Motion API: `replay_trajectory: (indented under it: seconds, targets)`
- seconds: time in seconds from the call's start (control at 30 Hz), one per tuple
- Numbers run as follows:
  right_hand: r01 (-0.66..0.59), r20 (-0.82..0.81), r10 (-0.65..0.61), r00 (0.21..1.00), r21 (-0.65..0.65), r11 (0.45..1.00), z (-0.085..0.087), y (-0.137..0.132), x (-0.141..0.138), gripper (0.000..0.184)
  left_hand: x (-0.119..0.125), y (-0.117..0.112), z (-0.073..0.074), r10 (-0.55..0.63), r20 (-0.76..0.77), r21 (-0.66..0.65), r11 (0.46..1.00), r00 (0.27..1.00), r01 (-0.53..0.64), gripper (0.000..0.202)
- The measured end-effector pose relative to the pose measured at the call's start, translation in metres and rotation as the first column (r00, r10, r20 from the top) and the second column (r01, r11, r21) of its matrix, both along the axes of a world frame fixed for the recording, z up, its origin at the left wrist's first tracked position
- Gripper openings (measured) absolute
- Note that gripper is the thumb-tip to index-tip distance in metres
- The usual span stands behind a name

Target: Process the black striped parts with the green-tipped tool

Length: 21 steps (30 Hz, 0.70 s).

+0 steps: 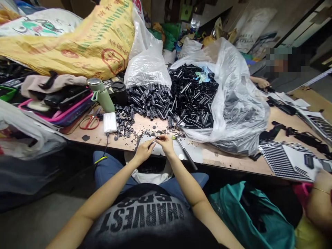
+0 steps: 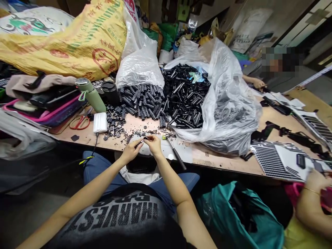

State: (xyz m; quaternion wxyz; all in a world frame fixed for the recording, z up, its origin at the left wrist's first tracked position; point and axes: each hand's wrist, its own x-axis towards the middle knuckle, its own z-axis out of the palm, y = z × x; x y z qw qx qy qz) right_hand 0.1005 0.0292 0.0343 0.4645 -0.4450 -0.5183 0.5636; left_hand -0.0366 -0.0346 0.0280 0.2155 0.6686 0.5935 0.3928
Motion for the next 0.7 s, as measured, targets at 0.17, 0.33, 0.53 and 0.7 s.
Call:
replay_trajectory:
  seconds: [0.17, 0.33, 0.53, 0.7]
  targets:
    - [0.04, 0.049, -0.04, 0.998, 0.007, 0.999, -0.004, -0.008, -0.003, 0.029, 0.001, -0.005, 0.002, -0.012, 0.017, -0.032, 0.999, 1.0, 0.013, 0.036]
    - [0.102, 0.178, -0.104, 0.978, 0.023, 0.995, -0.013, 0.001, 0.005, 0.027, -0.012, 0.003, 0.02, 0.004, -0.37, -0.221, 0.971, 0.929, -0.092, 0.037]
    - [0.092, 0.364, -0.114, 0.924, 0.079, 0.993, -0.013, 0.013, 0.022, 0.02, -0.014, 0.041, 0.035, -0.234, -0.567, -0.417, 0.908, 0.79, -0.031, 0.018]
    - [0.055, 0.43, -0.087, 0.899, 0.087, 0.995, -0.015, 0.016, 0.031, 0.022, 0.011, 0.064, 0.04, -0.099, -0.525, -0.309, 0.947, 0.845, -0.081, 0.031]
